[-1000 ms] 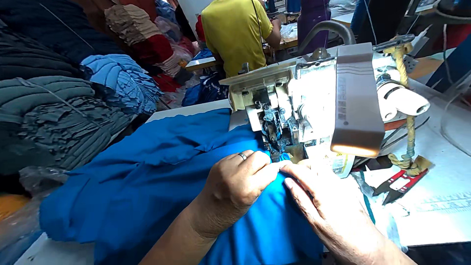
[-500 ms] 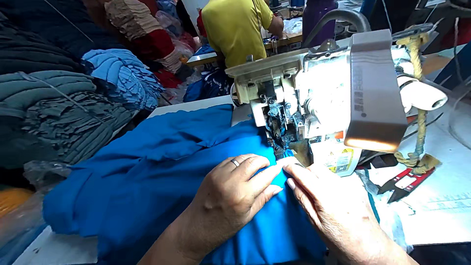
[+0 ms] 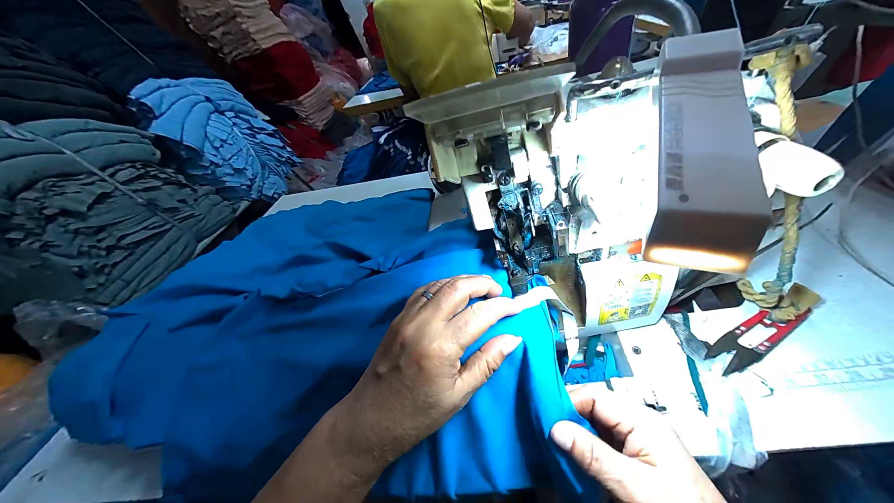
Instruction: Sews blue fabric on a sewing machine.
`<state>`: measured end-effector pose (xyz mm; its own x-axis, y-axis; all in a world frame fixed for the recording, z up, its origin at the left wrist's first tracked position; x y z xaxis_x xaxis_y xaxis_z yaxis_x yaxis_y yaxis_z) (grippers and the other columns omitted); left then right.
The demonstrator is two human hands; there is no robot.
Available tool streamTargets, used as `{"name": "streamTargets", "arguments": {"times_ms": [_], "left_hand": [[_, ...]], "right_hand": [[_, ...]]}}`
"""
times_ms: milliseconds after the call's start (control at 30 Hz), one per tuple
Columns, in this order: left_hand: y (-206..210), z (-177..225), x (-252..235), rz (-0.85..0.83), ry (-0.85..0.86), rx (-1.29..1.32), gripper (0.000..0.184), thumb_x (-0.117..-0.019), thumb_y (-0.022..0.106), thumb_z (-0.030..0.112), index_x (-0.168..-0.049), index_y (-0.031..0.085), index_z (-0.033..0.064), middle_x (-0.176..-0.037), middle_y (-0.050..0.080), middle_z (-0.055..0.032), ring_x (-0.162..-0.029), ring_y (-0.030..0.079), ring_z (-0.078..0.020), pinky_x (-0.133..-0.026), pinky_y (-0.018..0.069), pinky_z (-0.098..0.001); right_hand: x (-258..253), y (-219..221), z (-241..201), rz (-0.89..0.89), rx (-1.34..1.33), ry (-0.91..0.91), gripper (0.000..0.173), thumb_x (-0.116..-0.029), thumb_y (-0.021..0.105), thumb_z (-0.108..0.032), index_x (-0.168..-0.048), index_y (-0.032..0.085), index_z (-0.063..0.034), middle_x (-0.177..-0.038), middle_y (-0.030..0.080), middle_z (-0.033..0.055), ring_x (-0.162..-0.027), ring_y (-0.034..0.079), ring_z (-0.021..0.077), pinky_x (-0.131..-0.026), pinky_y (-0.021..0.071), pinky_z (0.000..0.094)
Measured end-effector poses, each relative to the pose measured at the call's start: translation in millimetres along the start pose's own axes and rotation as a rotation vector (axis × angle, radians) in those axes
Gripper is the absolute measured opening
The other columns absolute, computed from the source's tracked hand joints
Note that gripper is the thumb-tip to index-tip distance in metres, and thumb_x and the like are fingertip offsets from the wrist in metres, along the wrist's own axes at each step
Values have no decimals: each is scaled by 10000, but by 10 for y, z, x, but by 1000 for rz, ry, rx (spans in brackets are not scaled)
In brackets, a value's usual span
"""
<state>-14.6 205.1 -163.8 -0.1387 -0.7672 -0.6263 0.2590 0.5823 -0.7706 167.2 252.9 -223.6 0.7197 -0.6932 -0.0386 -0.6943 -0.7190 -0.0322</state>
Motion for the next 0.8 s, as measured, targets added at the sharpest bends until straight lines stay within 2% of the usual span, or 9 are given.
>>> {"name": "streamTargets", "arguments": {"times_ms": [67,167,233,400,600,667,733,800], "left_hand": [[-3,-32,-5,-12,-2,20,328,-1013,545,358,-1098,776,141,-1143,703,-36,-1170,622,-124,-1051,460,-306],[-11,-71,-15,-20,-5,49,318,-1008,553,357,-1102,778,152,-1154,697,-41,-1179,615,-130,-1046,456,-312],[-17,-76,-19,-28,1,61,319,-1009,554,360,-1101,776,150,-1156,694,-41,-1186,613,-129,-1063,452,-321],[1,-93,6,-16,-14,80,328,-1012,549,376,-1099,770,150,-1170,687,-37,-1199,601,-114,-1076,434,-310],[13,-153,-15,-18,-30,123,333,-1004,553,386,-1111,773,160,-1157,685,-15,-1177,599,-93,-1059,430,-299],[10,-202,-41,-34,-40,142,337,-993,559,372,-1112,780,147,-1162,689,-20,-1170,604,-92,-1044,444,-283],[2,-264,-71,-57,-47,175,327,-977,576,342,-1128,785,141,-1178,691,-14,-1177,602,-73,-1044,450,-250],[-7,-287,-94,-75,-29,180,333,-970,575,304,-1159,781,124,-1209,692,-31,-1201,603,-87,-1057,456,-258]], "right_hand": [[25,6,16,13,-12,4,125,-969,641,-118,-973,710,-14,-923,684,3,-788,615,-43,-701,508,136],[50,-1,0,32,1,-43,148,-979,634,-131,-978,715,-7,-972,650,25,-828,599,-24,-720,501,132],[57,-7,-20,41,5,-53,143,-985,622,-119,-997,711,-7,-975,669,28,-838,620,-22,-729,517,140],[101,-5,-66,19,-4,-41,123,-994,602,-96,-1006,681,-3,-885,683,10,-788,635,-23,-713,527,166],[85,20,-93,1,-29,-87,127,-998,596,-85,-992,673,16,-864,675,19,-779,625,-23,-714,518,166],[53,26,-108,4,-47,-96,126,-1003,591,-86,-992,677,5,-889,671,7,-787,617,-40,-712,516,146],[7,27,-125,30,-52,-114,120,-998,591,-96,-975,680,-17,-844,657,-29,-744,596,-55,-670,493,129],[-48,22,-141,48,-54,-122,126,-1004,587,-118,-980,684,-41,-829,665,-52,-751,617,-56,-680,509,135]]}}
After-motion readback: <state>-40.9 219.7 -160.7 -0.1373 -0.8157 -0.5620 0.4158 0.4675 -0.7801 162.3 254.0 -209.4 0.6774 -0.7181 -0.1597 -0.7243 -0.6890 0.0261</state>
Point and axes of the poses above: each hand's wrist, its own x-axis away from the middle knuckle, its own y-axis out of the palm, z = x × y, the point moved 5 cm from there along -x, towards the middle knuckle
